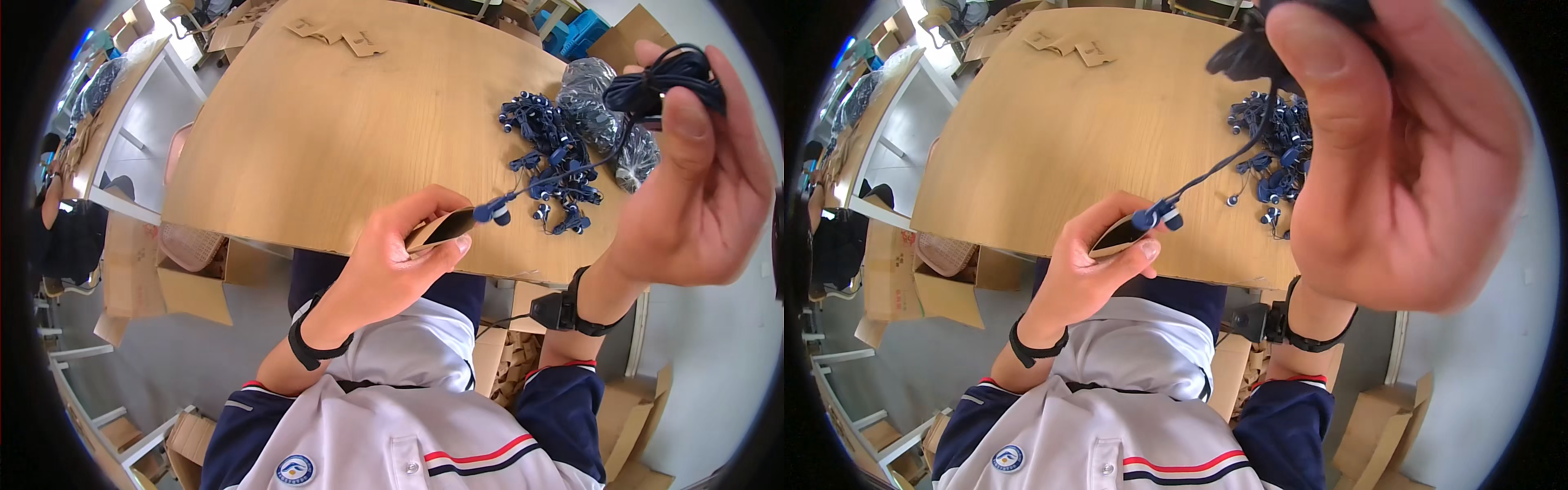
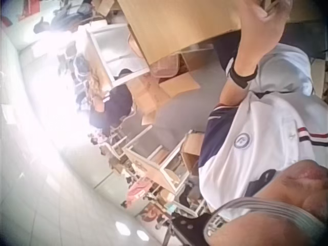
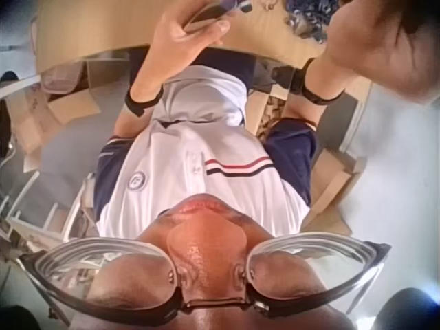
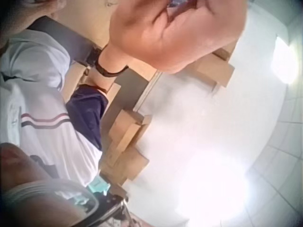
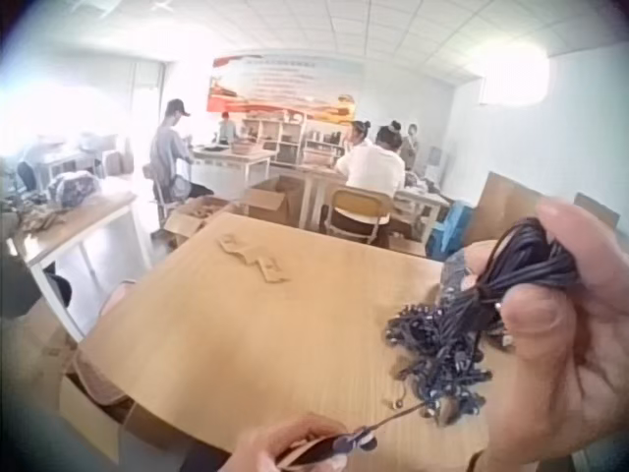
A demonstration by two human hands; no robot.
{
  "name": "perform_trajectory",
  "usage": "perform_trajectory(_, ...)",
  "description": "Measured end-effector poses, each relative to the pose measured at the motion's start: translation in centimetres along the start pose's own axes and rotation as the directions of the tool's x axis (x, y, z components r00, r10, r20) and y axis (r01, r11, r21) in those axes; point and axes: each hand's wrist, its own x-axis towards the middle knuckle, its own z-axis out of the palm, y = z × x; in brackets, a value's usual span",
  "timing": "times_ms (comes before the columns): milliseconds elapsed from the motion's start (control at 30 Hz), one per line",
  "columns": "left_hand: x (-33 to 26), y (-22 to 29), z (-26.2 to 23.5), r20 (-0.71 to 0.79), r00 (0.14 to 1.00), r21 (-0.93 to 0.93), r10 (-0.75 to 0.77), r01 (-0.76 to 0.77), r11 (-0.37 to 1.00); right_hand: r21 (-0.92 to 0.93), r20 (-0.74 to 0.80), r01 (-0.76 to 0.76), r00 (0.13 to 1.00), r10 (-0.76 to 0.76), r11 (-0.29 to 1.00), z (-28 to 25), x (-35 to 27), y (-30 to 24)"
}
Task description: The person is packaging blue electronic cables into small cardboard sleeves.
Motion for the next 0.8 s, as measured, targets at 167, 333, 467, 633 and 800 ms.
perform_trajectory(167, -0.3, -0.2, -0.5, 0.076, 0.994, 0.136, 0.072, -0.082, 0.987, 0.123, 0.038, 0.003, 0.999, -0.008, 0.992, 1.7, 0.1, -0.4)
perform_trajectory(333, -0.6, 0.3, -0.4, 0.057, 0.998, 0.121, -0.019, 0.012, 0.993, 0.332, 0.129, 0.053, 0.987, -0.101, 0.942, 4.3, -1.2, -1.4)
perform_trajectory(467, -0.7, 1.4, 0.0, 0.013, 0.999, 0.046, 0.053, -0.053, 0.998, 0.34, 0.118, 0.077, 0.985, -0.123, 0.937, 4.5, -1.0, -1.8)
perform_trajectory(633, -1.4, 1.9, -0.7, 0.054, 0.999, 0.007, -0.004, 0.004, 1.0, 0.316, 0.111, 0.052, 0.99, -0.091, 0.947, 4.2, -0.8, -1.9)
perform_trajectory(800, -1.9, 1.2, -1.3, 0.077, 0.994, -0.075, -0.074, 0.08, 0.994, 0.323, 0.124, 0.002, 0.991, -0.045, 0.946, 4.2, -1.0, -2.4)
